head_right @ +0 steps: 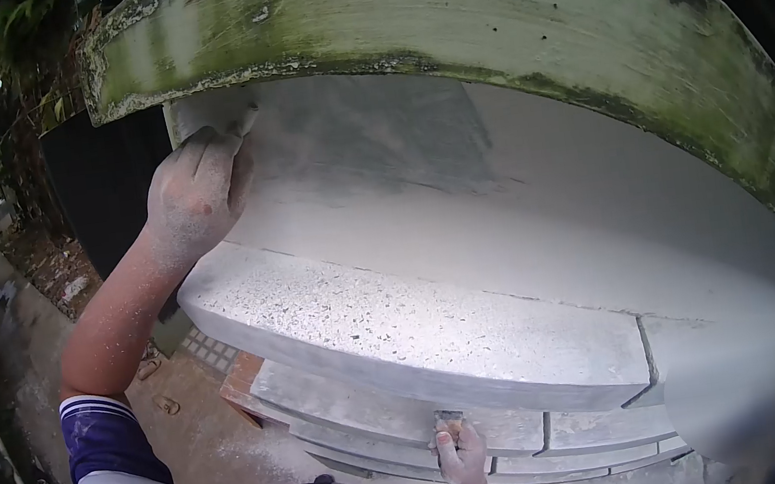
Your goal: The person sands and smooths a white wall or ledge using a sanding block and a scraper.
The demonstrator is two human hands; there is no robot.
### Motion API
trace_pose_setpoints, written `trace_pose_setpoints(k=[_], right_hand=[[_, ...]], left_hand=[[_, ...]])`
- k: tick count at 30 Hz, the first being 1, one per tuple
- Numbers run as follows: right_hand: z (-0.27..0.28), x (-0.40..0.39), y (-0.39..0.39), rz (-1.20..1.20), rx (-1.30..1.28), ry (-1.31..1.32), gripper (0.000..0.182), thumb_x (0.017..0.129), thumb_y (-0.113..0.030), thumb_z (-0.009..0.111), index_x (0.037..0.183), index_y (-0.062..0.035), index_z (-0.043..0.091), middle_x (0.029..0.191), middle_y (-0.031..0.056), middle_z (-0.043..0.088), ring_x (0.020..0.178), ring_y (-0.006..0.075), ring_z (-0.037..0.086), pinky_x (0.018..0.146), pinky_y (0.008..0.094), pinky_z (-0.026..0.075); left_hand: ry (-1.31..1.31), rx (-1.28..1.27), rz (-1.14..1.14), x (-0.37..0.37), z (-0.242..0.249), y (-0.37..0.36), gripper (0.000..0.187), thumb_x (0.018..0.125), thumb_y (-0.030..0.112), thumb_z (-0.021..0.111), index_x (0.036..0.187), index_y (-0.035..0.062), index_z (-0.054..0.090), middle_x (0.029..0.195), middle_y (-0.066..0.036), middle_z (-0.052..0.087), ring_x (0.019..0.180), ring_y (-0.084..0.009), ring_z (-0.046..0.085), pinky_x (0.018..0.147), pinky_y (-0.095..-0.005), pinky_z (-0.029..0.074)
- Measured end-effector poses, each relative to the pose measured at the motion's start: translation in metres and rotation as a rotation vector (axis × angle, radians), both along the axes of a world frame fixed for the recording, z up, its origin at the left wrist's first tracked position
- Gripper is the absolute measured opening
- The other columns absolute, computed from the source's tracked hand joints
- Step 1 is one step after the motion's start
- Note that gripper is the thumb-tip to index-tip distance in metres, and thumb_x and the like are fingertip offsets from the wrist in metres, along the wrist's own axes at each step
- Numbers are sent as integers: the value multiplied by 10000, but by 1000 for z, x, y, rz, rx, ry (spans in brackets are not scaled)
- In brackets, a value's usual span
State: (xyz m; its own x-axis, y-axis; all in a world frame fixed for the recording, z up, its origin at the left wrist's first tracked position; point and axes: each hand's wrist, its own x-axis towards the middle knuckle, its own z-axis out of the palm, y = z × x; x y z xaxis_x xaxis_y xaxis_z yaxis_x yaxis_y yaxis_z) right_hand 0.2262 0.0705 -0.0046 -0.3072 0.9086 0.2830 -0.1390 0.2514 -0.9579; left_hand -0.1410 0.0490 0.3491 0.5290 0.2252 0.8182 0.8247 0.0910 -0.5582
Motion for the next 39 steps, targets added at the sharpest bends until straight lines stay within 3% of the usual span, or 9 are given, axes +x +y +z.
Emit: trace_pose_setpoints(k=[4, 10, 20, 23, 30, 33, 35, 37, 39], right_hand=[[-2, -3, 1, 7, -23, 6, 331, 996, -357, 677, 984, -35, 600, 723, 43, 633, 593, 109, 583, 548, 254, 468], [-6, -6, -1, -20, -19, 67, 321, 997, -347, 675, 1022, -41, 581, 738, 42, 622, 598, 111, 577, 548, 251, 466], [-3, -8, -5, -81, 32, 27, 313, 1005, -332, 660, 1031, -29, 585, 741, 38, 620, 591, 105, 575, 551, 246, 467], [3, -10, -6, -92, 48, 27, 356, 1004, -343, 655, 1012, 12, 637, 706, 37, 635, 599, 100, 592, 547, 255, 475], [1, -16, -15, -76, -6, 15, 256, 1019, -277, 635, 1022, -23, 606, 730, 34, 617, 584, 98, 570, 543, 247, 461], [8, -17, -25, 3, -67, 20, 263, 1026, -276, 626, 1033, -14, 607, 753, 41, 623, 598, 100, 575, 556, 249, 469], [6, -20, -31, 51, -133, 29, 274, 1033, -281, 616, 1045, -8, 609, 767, 47, 627, 609, 102, 577, 568, 250, 475], [4, -25, -34, 98, -157, 63, 300, 1044, -301, 596, 1071, -2, 611, 775, 50, 629, 625, 109, 581, 585, 254, 481], [7, -35, -39, 129, -169, 106, 321, 1047, -317, 592, 1084, 2, 610, 782, 50, 631, 636, 113, 588, 585, 259, 480]], left_hand=[[99, 32, 43, 9, -1, 2, 217, 801, 83, 680, 990, -21, 653, 859, -126, 624, 761, -234, 663, 649, -327, 580], [421, -206, -177, 68, -6, 23, 226, 740, 155, 650, 902, -2, 644, 784, -76, 557, 706, -206, 613, 620, -306, 560], [57, -62, 53, -50, -13, -22, 199, 799, 75, 644, 975, -17, 626, 846, -107, 605, 721, -239, 647, 625, -338, 549], [55, -104, 43, -48, -19, -24, 226, 814, 56, 664, 1019, -31, 628, 863, -113, 612, 755, -247, 652, 638, -348, 549], [268, -385, -19, 21, -13, -20, 251, 844, 41, 683, 1077, -43, 640, 908, -142, 644, 797, -273, 677, 675, -360, 557], [-8, -299, 44, 4, -10, -36, 227, 871, 14, 668, 1090, -39, 635, 923, -140, 656, 772, -258, 677, 673, -350, 560], [-347, -293, -4, 1, -17, -62, 173, 915, 3, 646, 1083, -31, 625, 908, -128, 648, 730, -221, 665, 663, -327, 554], [-503, -256, -159, 12, -41, -91, 153, 961, 16, 614, 1103, -32, 583, 891, -141, 635, 692, -188, 638, 640, -309, 537], [-727, -408, -503, 33, -95, -113, 164, 988, 38, 584, 1132, -27, 543, 890, -157, 633, 701, -174, 643, 633, -295, 529]])
